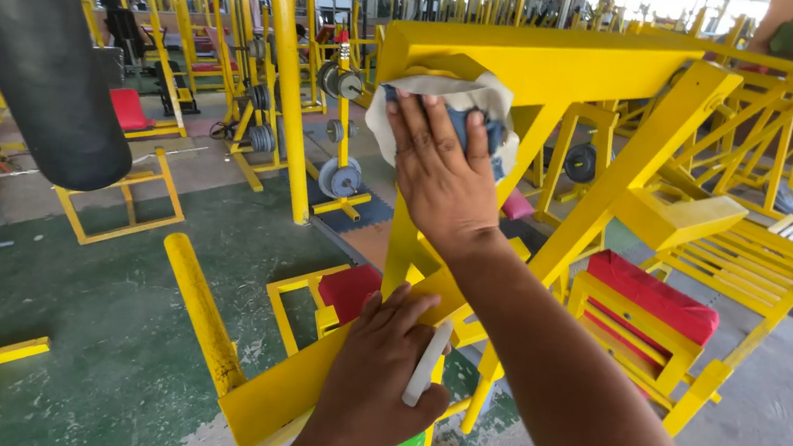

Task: Wiping down and cleaning yellow workout machines in a gym using a spray bottle and a cloth.

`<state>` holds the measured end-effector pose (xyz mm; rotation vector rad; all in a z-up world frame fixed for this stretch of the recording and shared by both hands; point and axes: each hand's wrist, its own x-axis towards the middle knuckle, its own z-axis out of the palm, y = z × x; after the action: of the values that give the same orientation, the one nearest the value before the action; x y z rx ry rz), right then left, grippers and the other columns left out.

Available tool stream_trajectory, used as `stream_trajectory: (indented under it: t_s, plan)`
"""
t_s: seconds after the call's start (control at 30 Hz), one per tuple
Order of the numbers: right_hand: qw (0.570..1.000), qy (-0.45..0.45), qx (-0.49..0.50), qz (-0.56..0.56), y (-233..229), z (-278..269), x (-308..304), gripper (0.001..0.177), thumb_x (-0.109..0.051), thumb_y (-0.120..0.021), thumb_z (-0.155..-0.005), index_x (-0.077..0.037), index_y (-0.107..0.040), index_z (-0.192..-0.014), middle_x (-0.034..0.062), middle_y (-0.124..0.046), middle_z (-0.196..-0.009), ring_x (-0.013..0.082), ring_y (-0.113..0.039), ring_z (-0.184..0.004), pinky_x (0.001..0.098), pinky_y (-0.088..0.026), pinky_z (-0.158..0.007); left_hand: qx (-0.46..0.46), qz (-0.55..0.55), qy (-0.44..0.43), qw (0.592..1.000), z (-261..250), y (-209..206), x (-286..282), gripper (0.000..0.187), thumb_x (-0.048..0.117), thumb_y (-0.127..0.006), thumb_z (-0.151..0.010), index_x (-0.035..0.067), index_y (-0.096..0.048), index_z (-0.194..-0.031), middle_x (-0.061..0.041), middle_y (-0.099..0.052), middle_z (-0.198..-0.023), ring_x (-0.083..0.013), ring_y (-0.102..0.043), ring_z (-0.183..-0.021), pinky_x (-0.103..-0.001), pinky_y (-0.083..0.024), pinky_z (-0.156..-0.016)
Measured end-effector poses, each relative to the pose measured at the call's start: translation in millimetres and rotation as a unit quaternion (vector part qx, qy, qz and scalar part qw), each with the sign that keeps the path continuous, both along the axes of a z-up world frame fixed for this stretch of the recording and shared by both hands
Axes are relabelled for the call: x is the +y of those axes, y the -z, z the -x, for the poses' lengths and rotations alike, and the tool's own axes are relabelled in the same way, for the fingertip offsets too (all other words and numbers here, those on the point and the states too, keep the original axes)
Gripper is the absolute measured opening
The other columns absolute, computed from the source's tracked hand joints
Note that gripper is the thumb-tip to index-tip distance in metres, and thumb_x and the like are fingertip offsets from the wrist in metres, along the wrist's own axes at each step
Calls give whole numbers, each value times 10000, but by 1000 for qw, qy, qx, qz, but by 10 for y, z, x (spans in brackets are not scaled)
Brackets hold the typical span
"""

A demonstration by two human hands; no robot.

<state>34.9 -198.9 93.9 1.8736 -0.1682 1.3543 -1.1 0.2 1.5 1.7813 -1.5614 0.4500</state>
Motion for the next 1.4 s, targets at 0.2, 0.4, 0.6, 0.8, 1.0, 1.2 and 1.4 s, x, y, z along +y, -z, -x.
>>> stream_trajectory:
  t_s: [0.2, 0.4, 0.6, 0.8, 1.0, 1.2, 1.4]
  plan:
    - [998, -34, 28, -35, 437, -7, -39, 597, -242, -557, -1019, -144, -500, -1605, 46, -406, -1622, 293, -355, -1465, 613, -232, -1225, 3, -12, -1, 1000, 28, -22, -14, 410, 280, -743, -673, 44, -682, -1002, -194, -530, -1429, -452, -376, -1430, -573, -208, -1205]
    - [974, -173, 109, -97, 586, 225, -101, 565, -135, -616, -898, -252, -643, -1451, -8, -438, -1591, 258, -393, -1420, 584, -270, -1211, -1, -21, -9, 1000, 113, -29, 1, 361, 281, -742, -676, 37, -675, -934, -157, -531, -1431, -393, -425, -1427, -552, -247, -1211]
    - [889, -338, 257, -171, 558, 602, -59, 558, -53, -714, -727, -134, -681, -1278, 50, -537, -1524, 300, -464, -1446, 514, -332, -1223, -43, 24, -8, 999, 101, 86, -3, 486, 263, -737, -674, 56, -710, -1113, -85, -554, -1350, -412, -418, -1408, -589, -243, -1192]
    - [823, -329, 326, -328, 624, 897, -113, 552, 11, -687, -795, -108, -673, -1334, 88, -608, -1423, 286, -508, -1397, 428, -406, -1146, -13, 15, 3, 1000, 123, -14, 51, 354, 267, -743, -688, 123, -734, -1011, -65, -605, -1245, -376, -470, -1357, -574, -271, -1172]
    - [751, -357, 317, -456, 704, 1185, -185, 508, 12, -645, -816, -125, -699, -1302, 88, -675, -1383, 255, -562, -1382, 389, -410, -1163, 48, 27, 9, 998, 161, -83, 92, 380, 267, -722, -695, 117, -728, -1044, -118, -589, -1189, -360, -496, -1296, -468, -377, -1127]
    - [798, -373, 202, -428, 773, 993, -226, 382, -57, -664, -793, -71, -670, -1175, 164, -659, -1247, 336, -580, -1252, 412, -423, -1077, 8, 11, 9, 1000, 142, -53, 83, 381, 279, -737, -682, 110, -734, -1023, -110, -590, -1209, -369, -471, -1320, -473, -357, -1159]
    - [577, -431, 158, -676, 899, 790, -554, 315, -179, -624, -959, -75, -661, -1255, 123, -680, -1223, 224, -616, -1129, 354, -479, -1007, -3, 23, 9, 1000, 128, 6, 54, 351, 270, -733, -681, 128, -756, -1001, -78, -602, -1248, -386, -438, -1379, -479, -329, -1193]
